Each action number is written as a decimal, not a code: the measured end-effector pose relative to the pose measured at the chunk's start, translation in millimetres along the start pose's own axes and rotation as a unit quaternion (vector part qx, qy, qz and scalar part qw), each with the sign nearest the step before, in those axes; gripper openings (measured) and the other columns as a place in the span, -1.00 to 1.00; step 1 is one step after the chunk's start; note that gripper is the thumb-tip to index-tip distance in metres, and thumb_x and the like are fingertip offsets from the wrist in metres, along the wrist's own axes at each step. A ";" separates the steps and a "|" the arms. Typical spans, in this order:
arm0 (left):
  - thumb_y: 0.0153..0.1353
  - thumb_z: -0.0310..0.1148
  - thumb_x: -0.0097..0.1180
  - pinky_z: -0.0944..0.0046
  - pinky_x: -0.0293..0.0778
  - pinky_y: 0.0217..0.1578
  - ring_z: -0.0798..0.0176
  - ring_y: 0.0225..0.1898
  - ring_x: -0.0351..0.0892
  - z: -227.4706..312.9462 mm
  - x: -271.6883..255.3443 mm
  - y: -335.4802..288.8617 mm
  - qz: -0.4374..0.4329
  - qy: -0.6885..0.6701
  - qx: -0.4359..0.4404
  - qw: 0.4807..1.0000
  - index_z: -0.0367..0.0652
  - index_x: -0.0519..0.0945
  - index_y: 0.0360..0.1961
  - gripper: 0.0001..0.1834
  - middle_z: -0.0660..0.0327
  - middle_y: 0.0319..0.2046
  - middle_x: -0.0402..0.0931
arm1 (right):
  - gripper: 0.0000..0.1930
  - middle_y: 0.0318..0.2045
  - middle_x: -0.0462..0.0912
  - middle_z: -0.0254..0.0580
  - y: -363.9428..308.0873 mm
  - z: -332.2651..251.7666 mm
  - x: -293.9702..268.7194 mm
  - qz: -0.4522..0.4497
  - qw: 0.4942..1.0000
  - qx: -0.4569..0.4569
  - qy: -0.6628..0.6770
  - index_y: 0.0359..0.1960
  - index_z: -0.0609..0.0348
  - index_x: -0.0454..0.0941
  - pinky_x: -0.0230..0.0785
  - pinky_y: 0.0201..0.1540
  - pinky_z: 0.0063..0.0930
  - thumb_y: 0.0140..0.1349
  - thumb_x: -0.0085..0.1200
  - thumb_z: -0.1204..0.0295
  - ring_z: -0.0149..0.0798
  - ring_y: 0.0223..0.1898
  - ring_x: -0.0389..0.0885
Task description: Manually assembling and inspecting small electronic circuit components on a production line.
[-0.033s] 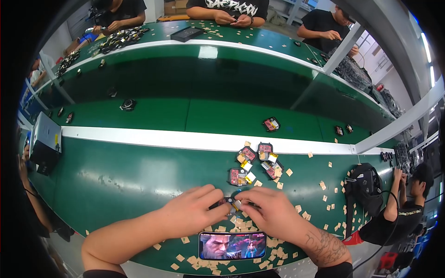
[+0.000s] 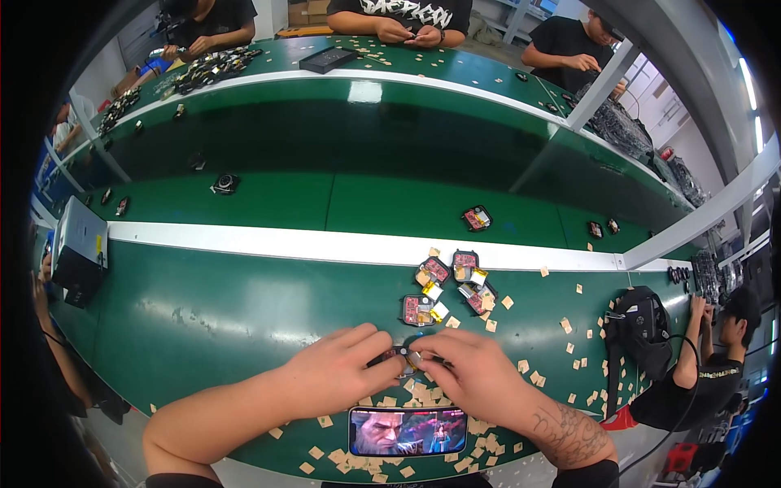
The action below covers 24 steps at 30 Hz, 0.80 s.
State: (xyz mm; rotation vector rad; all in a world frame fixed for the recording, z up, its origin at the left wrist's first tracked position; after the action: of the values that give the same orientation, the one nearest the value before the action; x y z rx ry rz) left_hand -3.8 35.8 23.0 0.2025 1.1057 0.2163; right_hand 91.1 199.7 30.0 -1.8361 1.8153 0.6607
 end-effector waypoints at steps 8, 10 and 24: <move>0.29 -0.29 0.35 0.09 0.63 -0.14 0.06 -0.12 0.53 -0.2 -1.1 0.5 0.007 -0.025 -0.016 1.000 -0.12 0.57 -0.04 -0.70 0.18 -0.19 0.42 | -0.75 -0.23 0.70 -0.07 -3.3 -9.5 11.8 0.045 0.998 -0.013 -0.029 0.04 0.21 0.66 0.60 -0.31 -0.27 0.35 0.27 0.57 -0.01 -0.32 0.74; 0.29 -0.28 0.36 0.08 0.62 -0.13 0.04 -0.12 0.53 -1.1 -0.4 -0.5 0.010 -0.036 -0.022 0.999 -0.11 0.54 -0.03 -0.68 0.17 -0.18 0.41 | -0.76 -0.23 0.70 -0.08 -4.0 -7.5 14.2 0.049 0.998 -0.021 -0.022 0.04 0.21 0.67 0.59 -0.32 -0.28 0.35 0.28 0.57 -0.03 -0.34 0.73; 0.30 -0.28 0.37 0.00 0.60 -0.11 -0.07 -0.09 0.54 1.5 4.6 -6.0 0.027 -0.072 -0.063 0.995 -0.13 0.47 0.04 -0.60 0.07 -0.15 0.38 | -0.85 -0.30 0.74 -0.13 -2.5 -6.2 15.6 0.077 0.996 0.050 0.008 -0.15 0.25 0.75 0.48 -0.43 -0.39 0.29 0.40 0.49 -0.23 -0.47 0.67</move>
State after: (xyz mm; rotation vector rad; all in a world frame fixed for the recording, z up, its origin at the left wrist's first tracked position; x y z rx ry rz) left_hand 0.0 31.3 18.1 0.1320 0.9399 0.3137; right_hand 93.8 183.7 24.8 -1.6542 1.9775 0.5984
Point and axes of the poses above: each hand's wrist, its own y-axis towards the middle knuckle, its own x-axis out of the palm, z = x × y, the point moved 5 cm from there along y, towards the middle knuckle
